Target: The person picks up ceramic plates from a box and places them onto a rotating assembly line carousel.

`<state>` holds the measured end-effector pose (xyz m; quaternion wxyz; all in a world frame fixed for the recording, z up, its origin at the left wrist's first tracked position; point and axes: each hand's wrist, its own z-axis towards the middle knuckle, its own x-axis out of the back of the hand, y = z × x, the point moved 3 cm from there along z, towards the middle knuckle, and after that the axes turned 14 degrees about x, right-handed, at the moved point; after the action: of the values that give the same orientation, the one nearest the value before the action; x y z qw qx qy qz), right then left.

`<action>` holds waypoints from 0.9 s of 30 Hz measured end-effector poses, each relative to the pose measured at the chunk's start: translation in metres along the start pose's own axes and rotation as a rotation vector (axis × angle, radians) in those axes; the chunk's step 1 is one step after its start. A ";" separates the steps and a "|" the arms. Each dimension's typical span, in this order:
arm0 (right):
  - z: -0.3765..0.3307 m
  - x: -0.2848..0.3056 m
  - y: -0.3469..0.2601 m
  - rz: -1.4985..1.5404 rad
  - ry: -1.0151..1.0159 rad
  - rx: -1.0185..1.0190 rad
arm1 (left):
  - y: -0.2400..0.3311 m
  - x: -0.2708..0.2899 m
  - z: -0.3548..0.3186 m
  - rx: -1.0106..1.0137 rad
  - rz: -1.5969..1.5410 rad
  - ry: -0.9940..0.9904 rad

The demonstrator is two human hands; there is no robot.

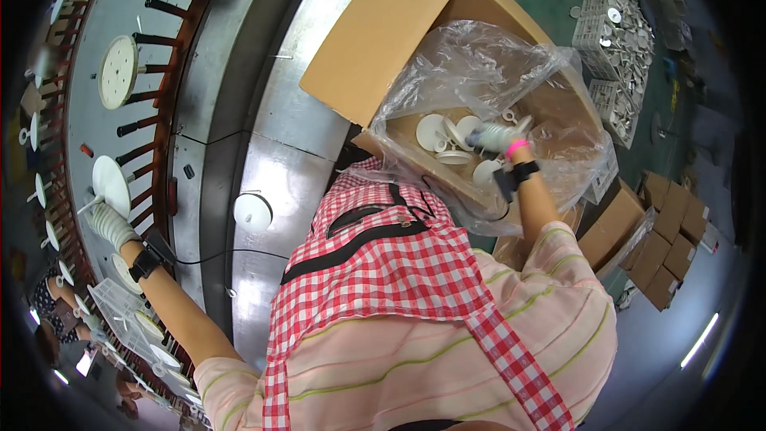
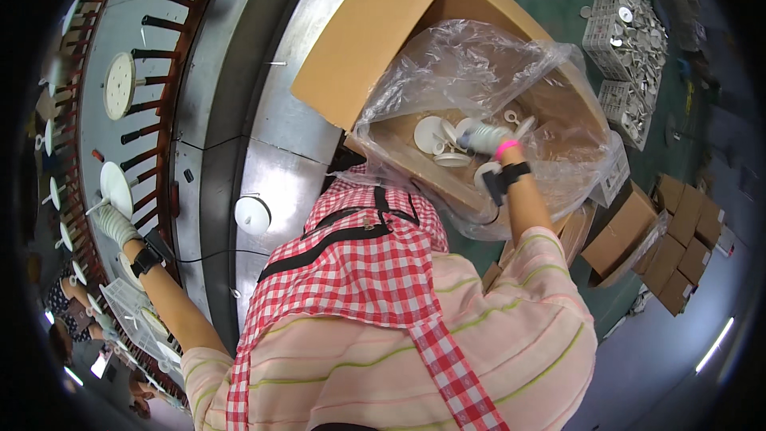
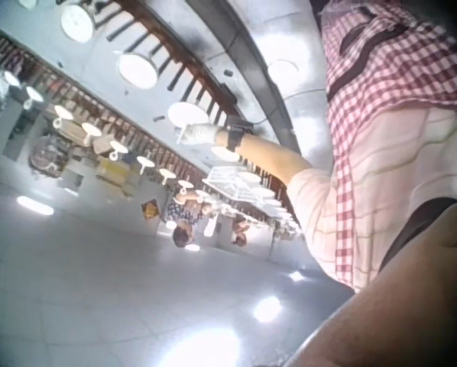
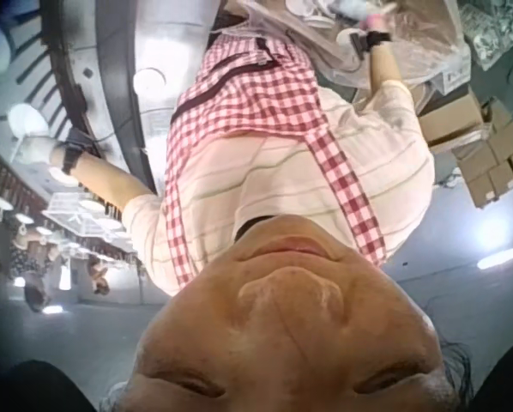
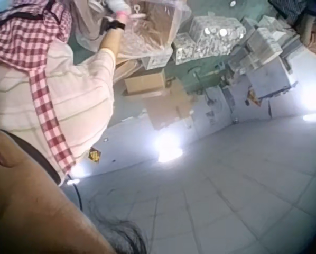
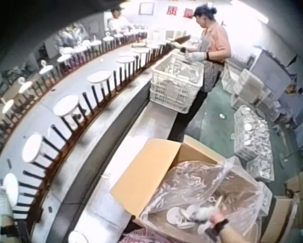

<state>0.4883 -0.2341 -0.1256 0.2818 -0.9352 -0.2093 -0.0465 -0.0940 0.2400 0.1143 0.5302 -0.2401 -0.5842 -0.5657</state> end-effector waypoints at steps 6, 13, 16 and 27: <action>0.093 -0.083 0.084 -0.455 0.420 -0.078 | -0.117 0.015 0.044 -0.182 0.174 -0.007; -0.012 -0.031 0.015 0.153 0.564 0.326 | 0.090 -0.002 -0.235 -0.353 -0.443 -0.293; -0.089 0.005 -0.117 0.454 0.420 0.529 | 0.134 -0.054 -0.292 -0.392 -0.720 -1.162; -0.050 0.043 -0.371 -0.356 0.939 1.465 | 0.242 -0.050 -0.256 -0.043 -1.283 -1.236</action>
<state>0.3737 0.0341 0.1135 0.8549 -0.3581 -0.1914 -0.3230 0.2244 0.0808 0.1167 -0.3032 -0.1390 -0.7770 -0.5339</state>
